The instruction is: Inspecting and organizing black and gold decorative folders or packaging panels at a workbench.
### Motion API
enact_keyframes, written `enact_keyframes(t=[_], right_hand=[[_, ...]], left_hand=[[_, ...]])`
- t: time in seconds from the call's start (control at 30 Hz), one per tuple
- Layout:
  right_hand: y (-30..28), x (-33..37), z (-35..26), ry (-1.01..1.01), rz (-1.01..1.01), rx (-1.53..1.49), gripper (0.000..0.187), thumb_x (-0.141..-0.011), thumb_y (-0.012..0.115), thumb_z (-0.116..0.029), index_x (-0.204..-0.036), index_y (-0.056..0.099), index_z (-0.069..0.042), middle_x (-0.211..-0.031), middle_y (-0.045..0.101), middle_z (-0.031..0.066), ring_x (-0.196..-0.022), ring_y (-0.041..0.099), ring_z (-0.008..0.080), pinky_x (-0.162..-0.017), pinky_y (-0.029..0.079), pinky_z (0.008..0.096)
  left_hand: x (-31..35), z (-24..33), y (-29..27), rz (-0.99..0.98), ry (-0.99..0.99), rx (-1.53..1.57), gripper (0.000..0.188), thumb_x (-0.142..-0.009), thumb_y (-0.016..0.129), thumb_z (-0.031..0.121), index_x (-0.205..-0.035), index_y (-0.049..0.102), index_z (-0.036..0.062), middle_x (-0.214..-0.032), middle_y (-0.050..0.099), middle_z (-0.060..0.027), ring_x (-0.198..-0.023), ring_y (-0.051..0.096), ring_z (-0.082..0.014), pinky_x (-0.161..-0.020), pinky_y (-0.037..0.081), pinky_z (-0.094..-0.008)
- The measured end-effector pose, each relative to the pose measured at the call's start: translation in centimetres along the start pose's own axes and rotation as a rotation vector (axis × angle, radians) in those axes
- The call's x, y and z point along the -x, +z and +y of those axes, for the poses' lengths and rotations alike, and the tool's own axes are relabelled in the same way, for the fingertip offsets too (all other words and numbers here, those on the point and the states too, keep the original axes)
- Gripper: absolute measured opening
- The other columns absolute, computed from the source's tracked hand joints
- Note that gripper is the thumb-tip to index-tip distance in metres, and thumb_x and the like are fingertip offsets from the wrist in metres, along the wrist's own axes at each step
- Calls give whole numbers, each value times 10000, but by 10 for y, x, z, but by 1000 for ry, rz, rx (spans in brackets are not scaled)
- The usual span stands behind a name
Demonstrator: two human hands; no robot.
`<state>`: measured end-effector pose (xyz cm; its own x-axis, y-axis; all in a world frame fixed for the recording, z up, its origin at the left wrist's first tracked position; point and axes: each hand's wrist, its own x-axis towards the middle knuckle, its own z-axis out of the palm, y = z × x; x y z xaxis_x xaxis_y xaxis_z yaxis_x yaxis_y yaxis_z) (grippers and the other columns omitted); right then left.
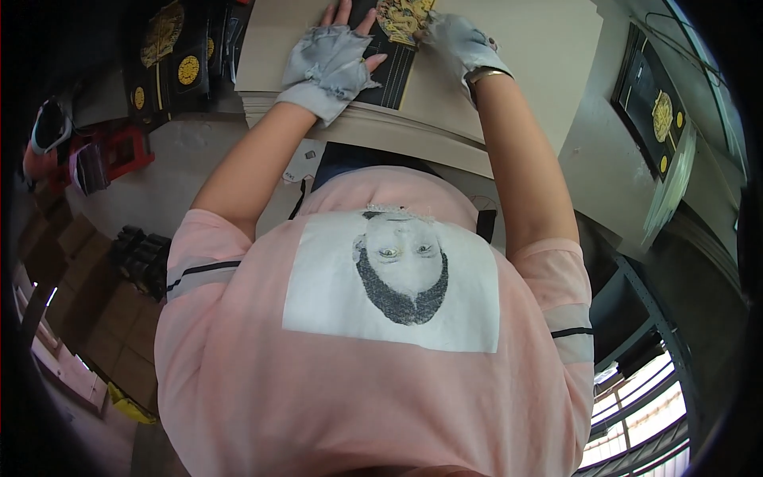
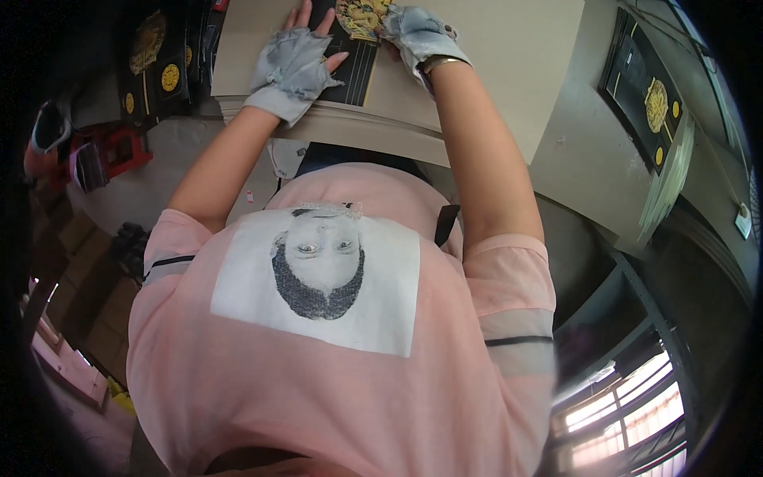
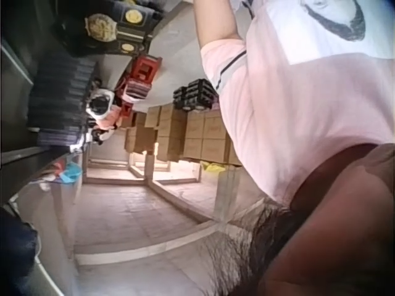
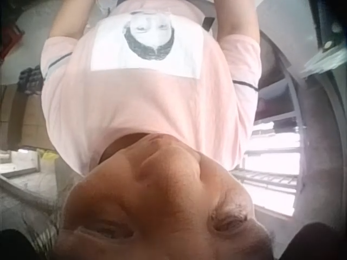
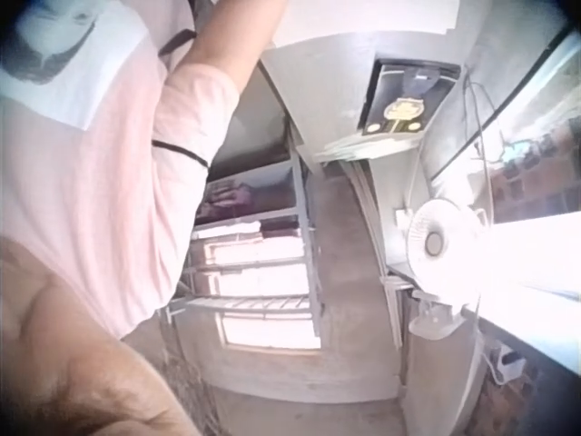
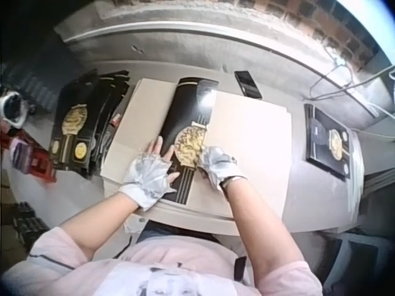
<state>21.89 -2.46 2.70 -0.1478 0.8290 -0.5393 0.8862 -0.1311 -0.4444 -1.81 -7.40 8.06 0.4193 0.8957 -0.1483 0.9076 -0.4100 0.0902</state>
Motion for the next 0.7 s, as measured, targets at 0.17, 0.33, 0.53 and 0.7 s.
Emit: enact_keyframes(t=[0.17, 0.33, 0.53, 0.7], right_hand=[[-3, 15, -9, -142, 77, -65, 226, -1002, 614, -301, -964, 729, -110, -724, 717, 136, -714, 742, 332, -621, 572, 445], [5, 4, -6, -245, 90, 286, 201, -981, 637, -262, -1007, 755, -102, -826, 759, 157, -792, 771, 316, -683, 599, 427], [-2, 5, -11, -65, 24, -25, 228, -977, 638, -295, -1029, 763, -111, -851, 772, 153, -798, 772, 325, -697, 592, 443], [-15, 28, -24, -13, 74, -170, 244, -977, 619, -308, -1049, 761, -124, -836, 770, 150, -819, 768, 328, -730, 576, 452]], left_hand=[[10, 2, 16, 32, -1, -37, 840, -954, 650, 540, -1603, 435, 52, -1666, 297, -347, -1560, 298, -464, -1283, 277, -520], [10, 1, 20, 56, 21, -36, 841, -951, 657, 532, -1603, 433, 50, -1670, 284, -350, -1556, 299, -469, -1284, 266, -539], [12, 4, 19, 105, 36, -45, 842, -942, 672, 527, -1600, 439, 56, -1666, 297, -343, -1547, 317, -467, -1280, 278, -527], [11, 7, 16, 53, -4, -47, 843, -938, 679, 527, -1601, 441, 64, -1668, 304, -333, -1536, 338, -459, -1267, 303, -519]])
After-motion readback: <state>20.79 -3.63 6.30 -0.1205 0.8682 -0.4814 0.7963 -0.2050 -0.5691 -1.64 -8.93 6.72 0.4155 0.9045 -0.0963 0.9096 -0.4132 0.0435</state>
